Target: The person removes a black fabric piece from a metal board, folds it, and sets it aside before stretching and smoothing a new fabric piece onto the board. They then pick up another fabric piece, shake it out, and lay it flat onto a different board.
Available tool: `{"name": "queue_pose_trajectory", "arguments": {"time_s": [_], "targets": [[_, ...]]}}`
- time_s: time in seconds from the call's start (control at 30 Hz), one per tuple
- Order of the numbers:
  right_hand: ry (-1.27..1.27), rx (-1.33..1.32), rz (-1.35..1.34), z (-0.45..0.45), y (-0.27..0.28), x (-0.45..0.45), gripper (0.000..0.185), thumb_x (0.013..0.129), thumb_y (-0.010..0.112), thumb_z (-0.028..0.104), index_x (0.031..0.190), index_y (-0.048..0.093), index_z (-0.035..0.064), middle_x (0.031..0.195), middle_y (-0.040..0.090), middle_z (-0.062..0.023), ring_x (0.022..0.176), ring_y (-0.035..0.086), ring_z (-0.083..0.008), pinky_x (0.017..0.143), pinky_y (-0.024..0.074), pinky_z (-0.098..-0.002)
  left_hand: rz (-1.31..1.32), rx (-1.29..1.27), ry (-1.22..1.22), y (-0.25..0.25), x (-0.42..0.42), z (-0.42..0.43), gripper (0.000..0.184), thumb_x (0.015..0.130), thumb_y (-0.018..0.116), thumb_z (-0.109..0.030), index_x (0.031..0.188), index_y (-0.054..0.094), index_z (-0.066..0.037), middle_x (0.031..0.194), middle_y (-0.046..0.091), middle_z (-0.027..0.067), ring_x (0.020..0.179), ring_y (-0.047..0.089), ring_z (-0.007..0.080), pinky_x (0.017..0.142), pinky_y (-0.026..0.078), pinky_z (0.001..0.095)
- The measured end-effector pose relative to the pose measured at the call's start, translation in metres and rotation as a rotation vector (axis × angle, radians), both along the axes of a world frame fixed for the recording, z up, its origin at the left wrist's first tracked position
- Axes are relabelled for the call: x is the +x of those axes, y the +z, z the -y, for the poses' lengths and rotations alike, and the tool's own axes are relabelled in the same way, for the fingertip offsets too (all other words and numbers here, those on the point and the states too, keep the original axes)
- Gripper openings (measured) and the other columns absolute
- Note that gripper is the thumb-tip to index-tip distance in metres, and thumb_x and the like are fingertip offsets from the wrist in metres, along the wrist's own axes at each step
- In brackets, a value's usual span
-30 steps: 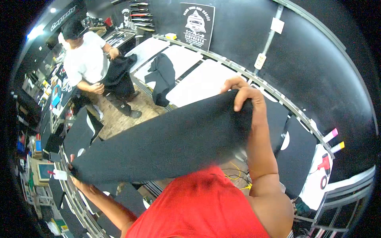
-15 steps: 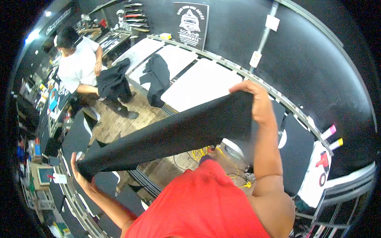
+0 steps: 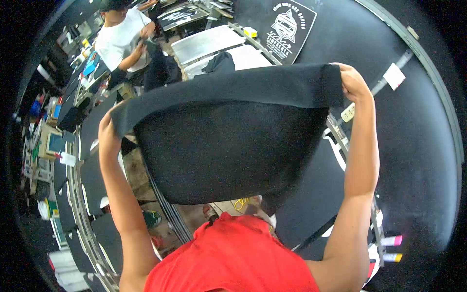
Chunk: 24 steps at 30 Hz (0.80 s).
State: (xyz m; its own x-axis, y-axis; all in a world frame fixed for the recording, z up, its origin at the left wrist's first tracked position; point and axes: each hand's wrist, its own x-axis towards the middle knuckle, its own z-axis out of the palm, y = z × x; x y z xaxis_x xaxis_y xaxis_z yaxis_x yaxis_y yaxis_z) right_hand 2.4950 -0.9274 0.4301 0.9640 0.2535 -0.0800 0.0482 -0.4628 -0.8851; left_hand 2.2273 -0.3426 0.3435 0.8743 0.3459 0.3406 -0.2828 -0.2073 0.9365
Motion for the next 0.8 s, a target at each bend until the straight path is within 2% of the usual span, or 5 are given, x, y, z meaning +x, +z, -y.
{"name": "queue_pose_trajectory", "arguments": {"time_s": [0.27, 0.3, 0.33, 0.47, 0.8], "targets": [[0.12, 0.786, 0.219, -0.029, -0.019, 0.212, 0.026, 0.096, 0.049, 0.005, 0.119, 0.057, -0.0042, 0.108, 0.066, -0.0165, 0.099, 0.067, -0.0287, 0.091, 0.0543, -0.0412, 0.151, -0.242, 0.223, 0.039, 0.124, 0.051, 0.037, 0.099, 0.039, -0.006, 0.133, 0.054, 0.0, 0.128, 0.06, 0.0095, 0.104, 0.061, 0.0159, 0.094, 0.046, 0.0264], [0.153, 0.861, 0.266, -0.023, -0.016, 0.236, 0.025, 0.096, 0.05, 0.004, 0.117, 0.058, -0.0063, 0.11, 0.065, -0.0177, 0.103, 0.065, -0.0299, 0.095, 0.0525, -0.0423, 0.168, 0.198, 0.326, 0.049, 0.124, 0.057, 0.039, 0.097, 0.04, -0.006, 0.134, 0.052, 0.0, 0.129, 0.059, 0.0099, 0.101, 0.062, 0.0164, 0.094, 0.048, 0.0281], [0.1, 0.89, 0.274, -0.03, 0.002, 0.22, 0.03, 0.094, 0.038, -0.003, 0.12, 0.052, -0.0083, 0.123, 0.057, -0.0224, 0.119, 0.055, -0.0365, 0.107, 0.0433, -0.0488, 0.233, -0.236, 0.266, 0.056, 0.131, 0.054, 0.044, 0.095, 0.047, -0.012, 0.136, 0.049, 0.002, 0.13, 0.058, 0.0133, 0.107, 0.061, 0.0218, 0.097, 0.048, 0.0351], [0.232, 1.087, 0.35, -0.002, 0.01, 0.229, 0.032, 0.097, 0.04, 0.0, 0.124, 0.055, -0.0103, 0.124, 0.059, -0.019, 0.118, 0.055, -0.0321, 0.108, 0.0407, -0.048, 0.422, -0.393, -0.178, 0.072, 0.116, 0.085, 0.048, 0.095, 0.041, -0.025, 0.127, 0.055, 0.009, 0.123, 0.061, 0.0178, 0.114, 0.057, 0.0273, 0.102, 0.044, 0.0385], [0.033, 0.754, -0.138, 0.074, -0.164, 0.208, 0.033, 0.087, 0.063, 0.014, 0.116, 0.064, -0.0012, 0.113, 0.065, -0.0106, 0.109, 0.059, -0.0208, 0.098, 0.0424, -0.0322, -0.061, -0.403, 0.323, -0.114, 0.1, 0.209, 0.016, 0.085, 0.069, -0.002, 0.101, 0.068, -0.002, 0.095, 0.067, 0.004, 0.091, 0.061, 0.0119, 0.084, 0.049, 0.0265]]}}
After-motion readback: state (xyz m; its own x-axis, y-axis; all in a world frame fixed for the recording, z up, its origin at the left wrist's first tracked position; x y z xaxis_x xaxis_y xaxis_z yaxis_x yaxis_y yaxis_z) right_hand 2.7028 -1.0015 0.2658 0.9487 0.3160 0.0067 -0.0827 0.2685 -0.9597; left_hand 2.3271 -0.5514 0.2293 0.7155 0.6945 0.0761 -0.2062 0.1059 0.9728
